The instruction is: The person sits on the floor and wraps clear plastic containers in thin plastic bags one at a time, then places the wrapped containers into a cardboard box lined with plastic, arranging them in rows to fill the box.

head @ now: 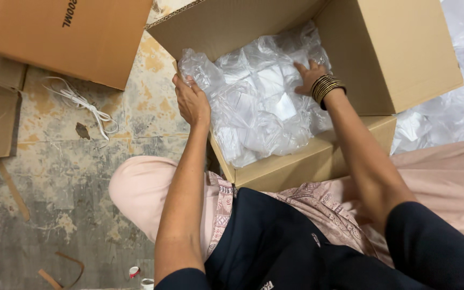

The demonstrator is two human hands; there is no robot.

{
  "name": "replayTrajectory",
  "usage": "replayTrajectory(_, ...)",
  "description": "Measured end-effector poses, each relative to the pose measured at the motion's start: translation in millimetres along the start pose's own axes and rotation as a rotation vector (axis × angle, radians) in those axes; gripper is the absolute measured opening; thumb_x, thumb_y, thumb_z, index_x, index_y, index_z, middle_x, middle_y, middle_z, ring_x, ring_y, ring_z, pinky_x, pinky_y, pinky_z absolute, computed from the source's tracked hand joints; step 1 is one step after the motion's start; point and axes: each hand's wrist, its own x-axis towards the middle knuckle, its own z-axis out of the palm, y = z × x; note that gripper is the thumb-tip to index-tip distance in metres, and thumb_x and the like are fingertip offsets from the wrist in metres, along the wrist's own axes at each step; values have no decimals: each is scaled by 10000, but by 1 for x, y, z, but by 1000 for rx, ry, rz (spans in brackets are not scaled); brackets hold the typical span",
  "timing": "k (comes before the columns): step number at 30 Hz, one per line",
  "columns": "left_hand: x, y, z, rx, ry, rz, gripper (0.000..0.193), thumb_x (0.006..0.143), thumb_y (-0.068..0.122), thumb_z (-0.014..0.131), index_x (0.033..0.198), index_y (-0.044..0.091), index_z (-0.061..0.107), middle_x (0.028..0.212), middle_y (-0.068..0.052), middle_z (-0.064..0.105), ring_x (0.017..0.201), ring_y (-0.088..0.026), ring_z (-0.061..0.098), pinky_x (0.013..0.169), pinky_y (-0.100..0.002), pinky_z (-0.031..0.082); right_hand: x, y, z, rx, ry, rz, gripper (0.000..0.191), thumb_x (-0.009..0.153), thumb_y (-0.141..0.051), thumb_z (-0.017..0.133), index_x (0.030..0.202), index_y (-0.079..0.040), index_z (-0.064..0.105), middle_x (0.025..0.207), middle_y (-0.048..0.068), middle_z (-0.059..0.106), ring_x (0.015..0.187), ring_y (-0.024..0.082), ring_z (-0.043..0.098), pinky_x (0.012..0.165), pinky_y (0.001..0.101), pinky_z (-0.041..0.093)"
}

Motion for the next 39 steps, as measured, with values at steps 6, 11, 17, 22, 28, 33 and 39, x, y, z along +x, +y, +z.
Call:
replayTrajectory(6, 3, -3, 4, 22, 18, 4, 465, 1073, 382, 406, 1443, 102, 385, 1307, -211, 630, 1125, -438, 632, 907, -541, 500, -37, -90, 2, 120, 457, -920, 821, 724, 6, 729, 1488, -138, 467, 1563, 127, 461, 1462, 337, 456, 1219, 435, 399)
replayTrajectory(11, 4, -7, 6, 7, 8, 11, 490, 1065, 392, 405, 1457, 101, 364, 1330, -212, 613, 1133, -445, 619, 896, -547, 488, -33, -114, 27, 266, 205, -982, 692, 722, -38, 760, 1374, -104, 538, 1496, 126, 500, 1360, 369, 529, 1134, 426, 452)
replayTrajectory(17, 4, -14, 10, -11, 0, -4, 476, 1077, 390, 398, 1455, 101, 377, 1337, -214, 611, 1138, -442, 621, 913, -540, 487, 14, -6, 7, 852, 753, -337, 739, 1028, -348, 700, 1553, -30, 288, 1616, 221, 372, 1501, 340, 472, 1188, 455, 498)
replayTrajectory(22, 3, -15, 11, -24, -1, 18, 479, 1083, 375, 396, 1462, 83, 381, 1328, -226, 613, 1139, -441, 623, 924, -533, 490, 54, 14, -11, 908, 963, -43, 702, 1092, -324, 667, 1584, -48, 251, 1635, 244, 344, 1539, 402, 344, 1286, 497, 303)
replayTrajectory(28, 3, -17, 13, -49, -4, 15, 484, 1076, 370, 390, 1457, 72, 390, 1362, -211, 607, 1155, -436, 620, 930, -520, 491, 50, -20, -8, 824, 359, 190, 755, 1072, -430, 589, 1626, -120, 181, 1647, 274, 227, 1530, 447, 257, 1257, 504, 287)
replayTrajectory(33, 3, -16, 12, -41, 3, 33, 487, 1095, 375, 384, 1474, 68, 382, 1392, -211, 580, 1196, -434, 605, 967, -513, 488, 51, -39, -2, 528, 291, 335, 757, 1080, -557, 482, 1661, -162, 201, 1685, 247, 149, 1554, 458, 219, 1238, 572, 295)
replayTrajectory(39, 4, -11, 6, -61, -26, -32, 484, 1073, 370, 394, 1467, 89, 378, 1388, -192, 582, 1161, -432, 610, 929, -525, 482, 49, -31, -40, 87, 72, 206, 867, 933, -650, 538, 1604, -199, 226, 1645, 227, 164, 1511, 425, 184, 1175, 605, 276)
